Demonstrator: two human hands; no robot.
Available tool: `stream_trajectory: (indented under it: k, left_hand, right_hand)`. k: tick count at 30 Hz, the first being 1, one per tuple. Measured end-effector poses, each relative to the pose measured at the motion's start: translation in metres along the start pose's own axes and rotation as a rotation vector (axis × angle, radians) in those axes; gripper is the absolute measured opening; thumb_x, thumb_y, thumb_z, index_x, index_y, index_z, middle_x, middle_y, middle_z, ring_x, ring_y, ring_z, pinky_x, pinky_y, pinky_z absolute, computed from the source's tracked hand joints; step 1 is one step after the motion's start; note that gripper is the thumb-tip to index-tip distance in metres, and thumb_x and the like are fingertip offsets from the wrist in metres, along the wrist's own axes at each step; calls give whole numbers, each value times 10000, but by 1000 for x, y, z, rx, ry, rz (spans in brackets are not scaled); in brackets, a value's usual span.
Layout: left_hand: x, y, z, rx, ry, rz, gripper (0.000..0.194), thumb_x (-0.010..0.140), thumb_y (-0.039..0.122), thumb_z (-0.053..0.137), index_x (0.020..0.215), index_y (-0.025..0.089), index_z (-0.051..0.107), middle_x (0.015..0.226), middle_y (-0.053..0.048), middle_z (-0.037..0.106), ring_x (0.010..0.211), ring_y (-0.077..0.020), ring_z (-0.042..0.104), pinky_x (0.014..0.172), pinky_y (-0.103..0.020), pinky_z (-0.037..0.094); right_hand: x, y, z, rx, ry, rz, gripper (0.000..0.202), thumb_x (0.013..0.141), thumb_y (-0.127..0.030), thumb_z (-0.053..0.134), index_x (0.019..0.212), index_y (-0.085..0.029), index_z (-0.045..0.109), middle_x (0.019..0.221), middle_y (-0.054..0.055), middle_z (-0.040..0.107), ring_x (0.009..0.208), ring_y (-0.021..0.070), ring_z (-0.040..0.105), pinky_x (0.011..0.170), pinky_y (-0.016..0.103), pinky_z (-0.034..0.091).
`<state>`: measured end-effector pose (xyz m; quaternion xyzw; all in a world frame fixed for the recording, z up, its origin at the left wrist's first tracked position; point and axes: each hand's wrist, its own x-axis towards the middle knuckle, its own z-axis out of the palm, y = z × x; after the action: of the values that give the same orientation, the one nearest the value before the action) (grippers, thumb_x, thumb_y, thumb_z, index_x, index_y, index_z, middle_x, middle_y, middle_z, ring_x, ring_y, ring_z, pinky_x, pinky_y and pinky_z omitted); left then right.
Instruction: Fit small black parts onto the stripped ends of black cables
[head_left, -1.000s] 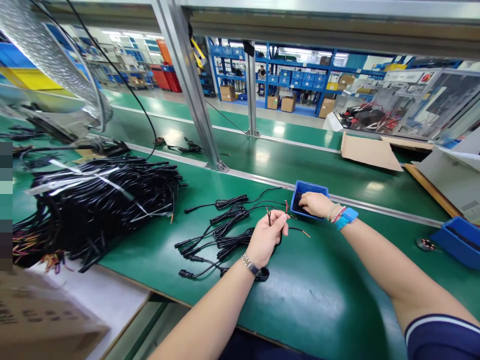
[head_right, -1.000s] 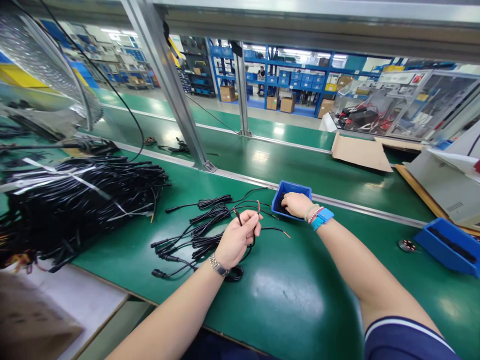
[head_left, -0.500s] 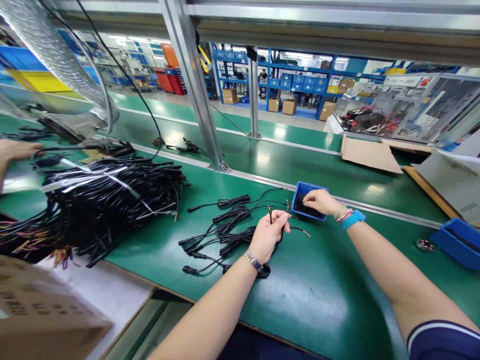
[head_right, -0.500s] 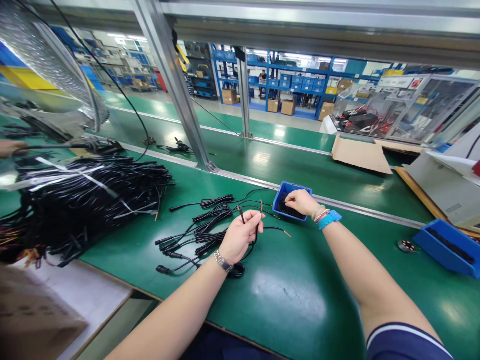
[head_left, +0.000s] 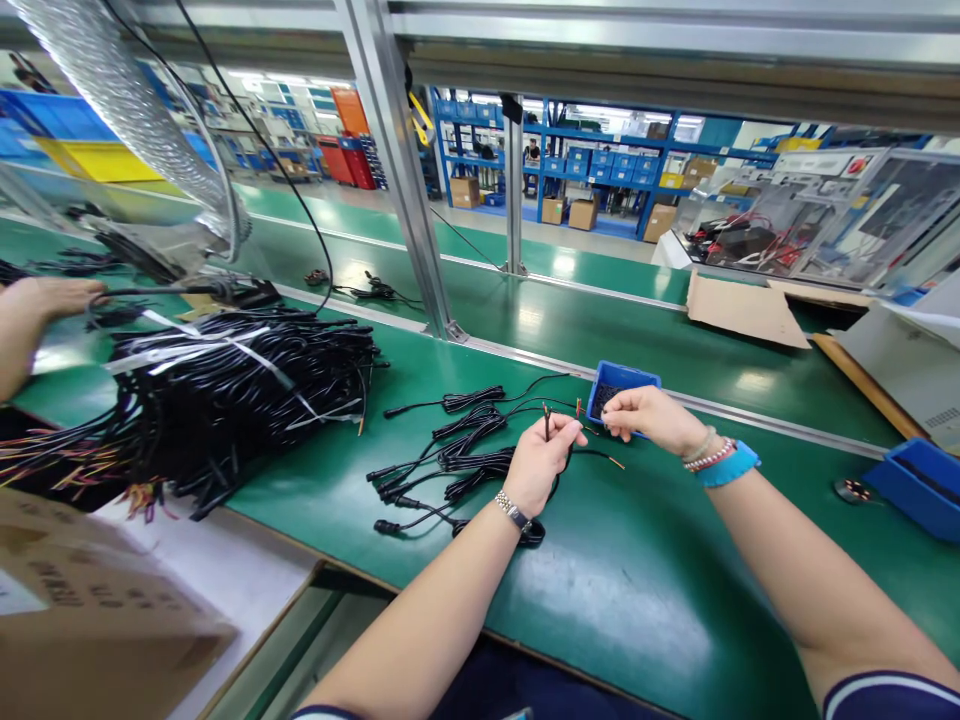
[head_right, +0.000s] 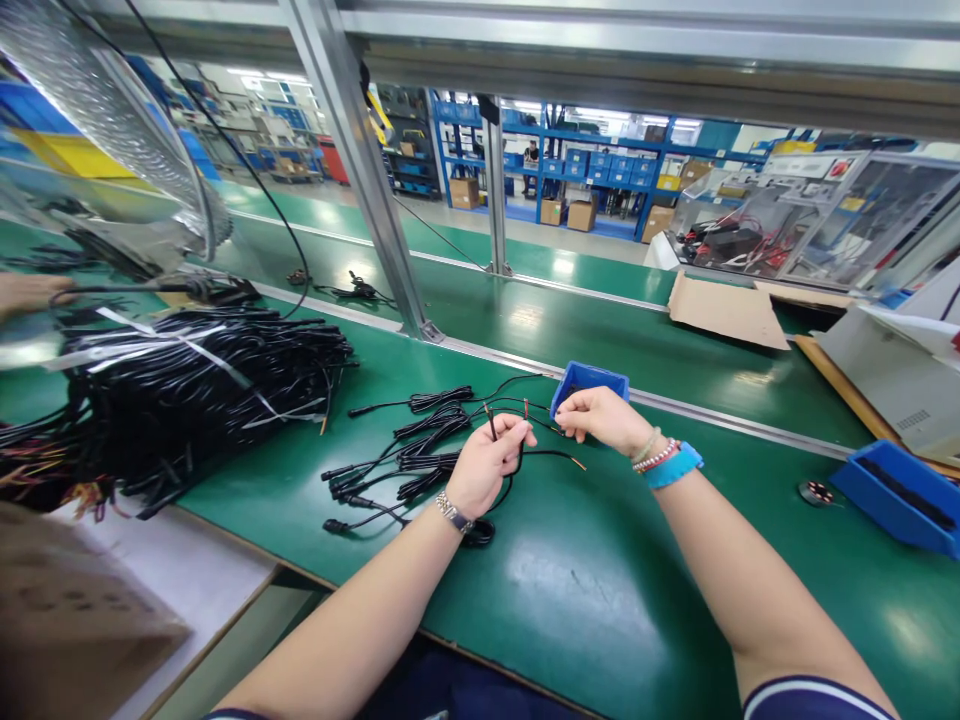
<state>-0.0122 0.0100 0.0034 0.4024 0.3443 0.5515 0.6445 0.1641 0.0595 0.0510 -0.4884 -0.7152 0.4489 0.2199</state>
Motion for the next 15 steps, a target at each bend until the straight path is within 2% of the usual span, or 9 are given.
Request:
stream_trajectory:
  k: [3, 6, 9, 15]
  left_hand:
    - [0, 0, -1, 0, -9, 34, 257, 714, 374, 606, 811, 136, 592, 549, 50, 412, 424, -27, 229, 373, -167, 136]
    - [0, -2, -1, 4, -25, 31, 265, 694, 386, 624, 801, 146, 600, 551, 45, 421, 428, -30, 238, 374, -171, 133]
    - [-1, -4, 0, 7, -23, 28, 259, 685, 390, 635, 773, 150, 598, 543, 44, 421, 427, -31, 235, 376, -172, 131]
    - [1, -7, -2, 19, -16, 28, 256, 699, 386, 620, 773, 142, 596, 509, 61, 353, 424, -34, 236, 378, -171, 135]
  right_hand:
    - [-11, -7, 16, 33, -94, 11, 200, 706, -324, 567, 683, -125, 569, 599, 3, 570, 486, 73, 496, 474, 196, 397]
    - [-16, -5, 25, 46, -128, 7, 204, 706, -322, 567, 643, -128, 557, 588, 8, 563, 498, 86, 507, 476, 207, 408]
    - [-17, 1, 30, 108, -56, -13, 205, 709, -324, 571, 648, -129, 563, 588, 10, 565, 500, 85, 504, 467, 204, 400]
    - [-17, 9, 42, 382, 171, -80, 189, 701, -323, 597, 723, -136, 576, 599, -5, 563, 502, 72, 485, 497, 204, 399]
